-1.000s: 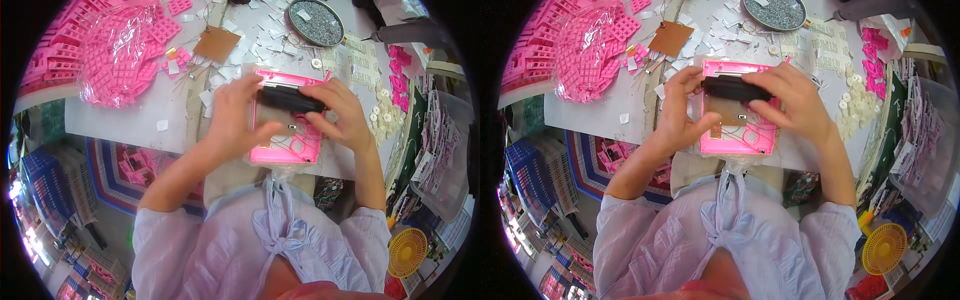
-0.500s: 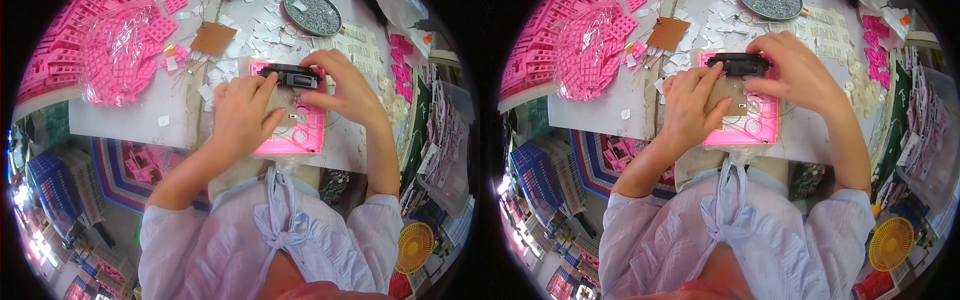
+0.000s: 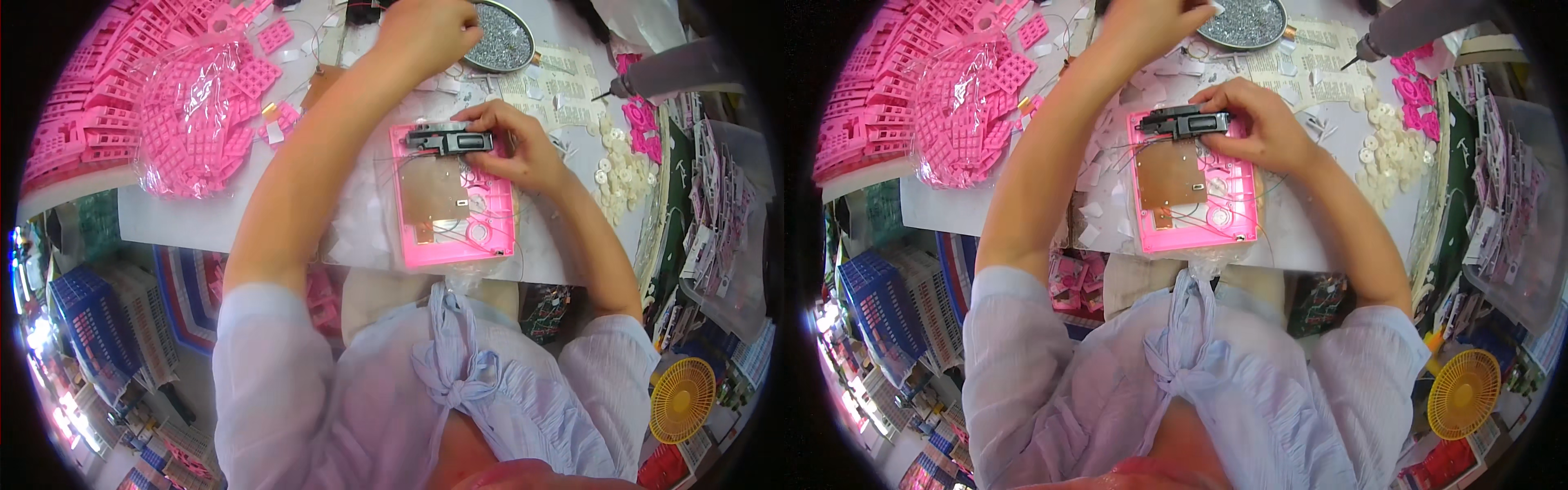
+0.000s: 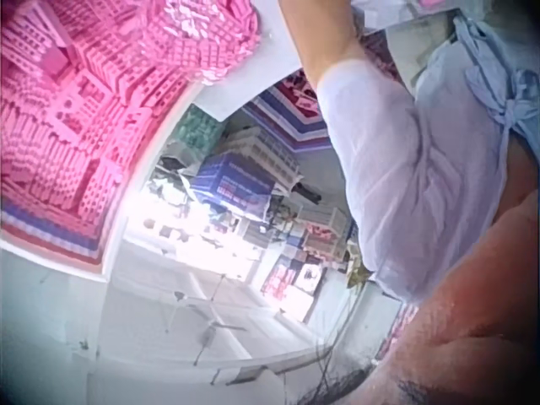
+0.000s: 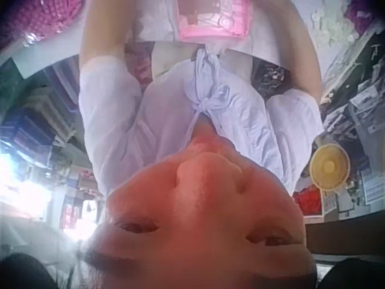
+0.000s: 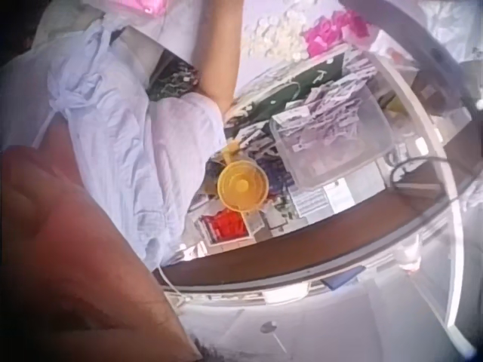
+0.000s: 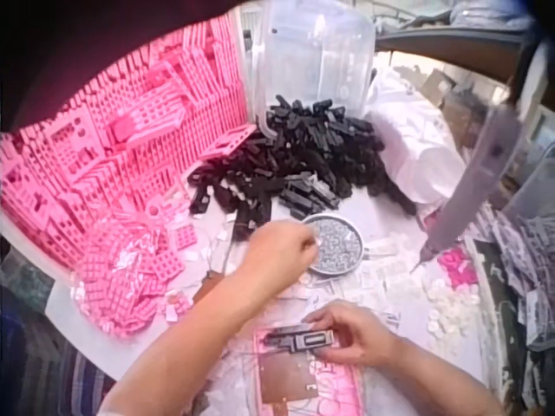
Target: The user is assembling a pink plastic toy bank by installing internal components and casing using tools.
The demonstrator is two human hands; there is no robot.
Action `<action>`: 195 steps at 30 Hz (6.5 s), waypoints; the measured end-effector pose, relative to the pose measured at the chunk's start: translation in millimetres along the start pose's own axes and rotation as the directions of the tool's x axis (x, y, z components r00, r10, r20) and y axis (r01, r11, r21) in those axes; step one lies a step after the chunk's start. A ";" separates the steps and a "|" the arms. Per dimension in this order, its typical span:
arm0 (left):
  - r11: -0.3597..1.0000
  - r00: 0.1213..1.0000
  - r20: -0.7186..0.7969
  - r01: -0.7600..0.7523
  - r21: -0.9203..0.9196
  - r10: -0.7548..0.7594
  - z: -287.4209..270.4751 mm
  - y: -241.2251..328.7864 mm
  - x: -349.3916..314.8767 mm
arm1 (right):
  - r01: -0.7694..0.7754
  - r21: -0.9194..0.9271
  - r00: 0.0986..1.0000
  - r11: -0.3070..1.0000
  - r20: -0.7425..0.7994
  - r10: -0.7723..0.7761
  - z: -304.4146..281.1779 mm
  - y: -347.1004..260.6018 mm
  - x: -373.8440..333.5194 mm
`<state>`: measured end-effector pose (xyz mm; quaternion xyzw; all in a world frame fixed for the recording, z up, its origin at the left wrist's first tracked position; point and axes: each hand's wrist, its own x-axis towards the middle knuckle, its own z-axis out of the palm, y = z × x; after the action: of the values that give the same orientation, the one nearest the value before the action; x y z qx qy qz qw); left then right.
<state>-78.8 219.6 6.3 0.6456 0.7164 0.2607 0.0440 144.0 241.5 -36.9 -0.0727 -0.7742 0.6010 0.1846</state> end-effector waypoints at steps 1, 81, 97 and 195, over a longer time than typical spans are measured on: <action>0.984 0.996 0.080 0.013 0.180 -0.028 16.2 -1.6 23.3 | 0.002 0.033 1.000 0.999 -0.003 -0.001 -1.1 -0.6 -0.9; 0.809 0.839 0.326 0.208 0.550 -0.437 -238.1 35.1 -335.5 | -0.499 -0.855 0.866 0.141 -0.490 0.096 -267.3 24.3 -87.7; 0.086 0.852 0.443 0.482 -0.872 -0.280 -24.1 97.7 -152.8 | -0.152 -0.085 0.879 0.985 -0.468 0.096 23.8 -97.4 -51.4; -0.401 0.830 0.550 0.537 -0.742 0.095 -33.4 119.6 -232.9 | 0.191 -0.178 0.826 0.965 -0.502 -0.256 60.0 -96.8 -55.6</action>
<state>53.6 -8.2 22.8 0.1905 0.2866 0.5767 0.7409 183.4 142.9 32.2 -0.1523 -0.7330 0.4852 0.4517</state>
